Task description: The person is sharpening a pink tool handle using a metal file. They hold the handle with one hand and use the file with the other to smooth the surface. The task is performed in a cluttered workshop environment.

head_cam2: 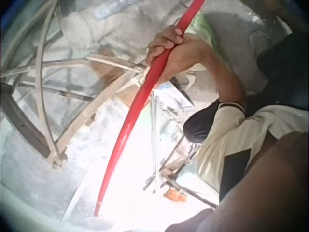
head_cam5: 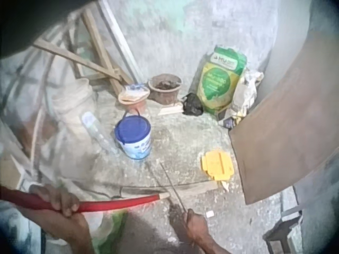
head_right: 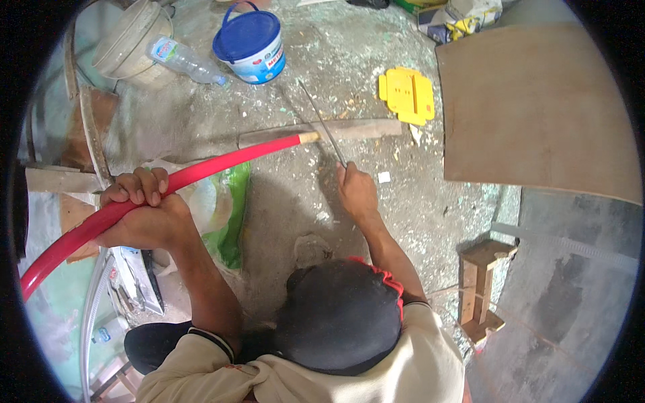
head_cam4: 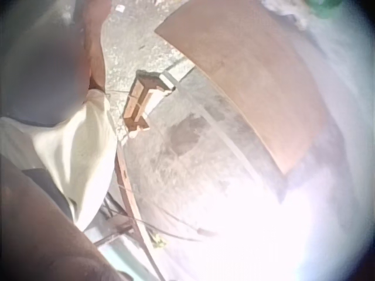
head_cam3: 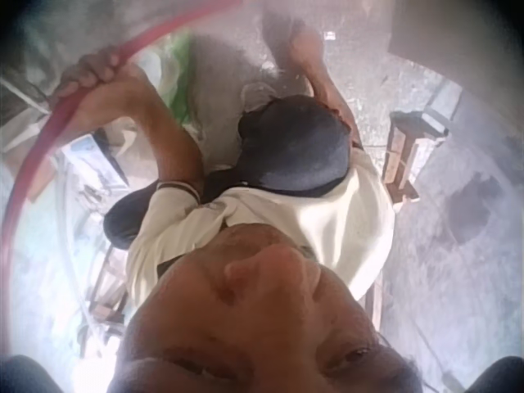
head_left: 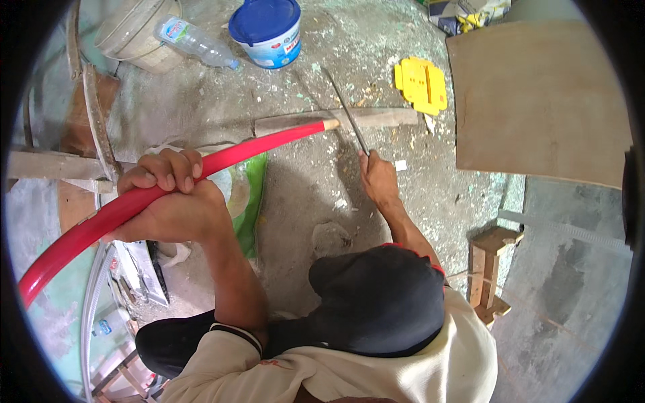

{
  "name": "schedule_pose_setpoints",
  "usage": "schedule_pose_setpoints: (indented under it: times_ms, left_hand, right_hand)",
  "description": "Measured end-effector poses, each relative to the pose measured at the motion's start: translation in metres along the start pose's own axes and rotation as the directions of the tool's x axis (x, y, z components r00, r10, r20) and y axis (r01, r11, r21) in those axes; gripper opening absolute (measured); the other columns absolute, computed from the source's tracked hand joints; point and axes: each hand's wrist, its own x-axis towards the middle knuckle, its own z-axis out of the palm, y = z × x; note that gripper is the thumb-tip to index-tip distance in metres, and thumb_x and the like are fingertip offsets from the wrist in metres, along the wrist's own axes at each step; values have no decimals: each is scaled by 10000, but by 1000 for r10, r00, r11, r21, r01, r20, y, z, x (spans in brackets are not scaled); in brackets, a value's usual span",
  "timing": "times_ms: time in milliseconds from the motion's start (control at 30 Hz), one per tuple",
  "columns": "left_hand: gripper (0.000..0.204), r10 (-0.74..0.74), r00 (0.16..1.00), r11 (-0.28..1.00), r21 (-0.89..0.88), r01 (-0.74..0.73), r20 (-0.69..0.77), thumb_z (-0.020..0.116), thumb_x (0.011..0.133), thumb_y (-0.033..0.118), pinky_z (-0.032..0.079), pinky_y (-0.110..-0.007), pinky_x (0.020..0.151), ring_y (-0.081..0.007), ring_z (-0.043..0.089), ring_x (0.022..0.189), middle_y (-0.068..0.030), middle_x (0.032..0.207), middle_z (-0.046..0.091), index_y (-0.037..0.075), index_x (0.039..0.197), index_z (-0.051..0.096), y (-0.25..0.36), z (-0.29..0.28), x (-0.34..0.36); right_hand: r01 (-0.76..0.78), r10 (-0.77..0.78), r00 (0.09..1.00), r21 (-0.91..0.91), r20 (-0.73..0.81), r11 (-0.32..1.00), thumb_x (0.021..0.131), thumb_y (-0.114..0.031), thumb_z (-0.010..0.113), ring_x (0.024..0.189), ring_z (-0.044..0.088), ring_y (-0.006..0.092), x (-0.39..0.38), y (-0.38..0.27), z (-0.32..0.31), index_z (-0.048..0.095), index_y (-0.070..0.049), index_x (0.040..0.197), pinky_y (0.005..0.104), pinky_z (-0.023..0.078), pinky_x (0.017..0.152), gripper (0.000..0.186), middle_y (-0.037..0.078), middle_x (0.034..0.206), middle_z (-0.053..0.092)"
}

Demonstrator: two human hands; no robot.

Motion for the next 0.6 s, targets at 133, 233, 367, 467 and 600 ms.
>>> schedule_pose_setpoints:
  times_ms: [133, 233, 367, 467, 600]
  left_hand:
    - [762, -11, 992, 999, -38, 15, 124, 258, 965, 773, 299, -265, 437, -134, 364, 452, -20, 625, 444, 122, 658, 507, 0, -4, -1]
    - [684, -82, 996, 995, -59, 80, -23, 351, 980, 696, 310, -264, 452, -125, 367, 465, -16, 668, 447, 115, 648, 493, 3, 6, -2]
    - [615, -37, 955, 976, -194, 98, 294, 435, 989, 612, 317, -258, 460, -111, 363, 470, -13, 680, 414, 118, 624, 456, 1, -23, 15]
    - [616, -36, 876, 965, -212, 156, 481, 433, 1006, 599, 313, -255, 451, -100, 352, 456, -11, 650, 387, 128, 609, 427, -1, -25, 20]
    - [630, -52, 798, 945, -229, 234, 600, 396, 1029, 601, 311, -253, 444, -90, 345, 440, -6, 618, 376, 139, 602, 406, -9, -18, 26]
  right_hand:
    - [51, -51, 998, 10, -22, 999, 1075, -416, 421, 802, 658, 549, 1, 3, 5, 593, 26, 989, 610, 516, 738, 482, 347, 807, 665]
    - [12, -11, 999, -60, 31, 998, 1077, -410, 410, 809, 658, 550, 13, 22, 12, 586, 26, 981, 611, 518, 744, 480, 344, 811, 668]
    - [-1, 0, 998, 10, 63, 1000, 1075, -395, 410, 824, 654, 558, 14, 6, 10, 572, 26, 1025, 619, 515, 760, 454, 344, 811, 667]
    - [34, -35, 997, 19, 73, 999, 1074, -395, 413, 819, 650, 563, 18, 8, 12, 554, 19, 1068, 625, 514, 765, 438, 347, 811, 665]
    - [44, -45, 996, 7, 72, 999, 1074, -382, 422, 781, 652, 548, 24, 24, 19, 540, 8, 1079, 619, 518, 736, 408, 339, 816, 667]
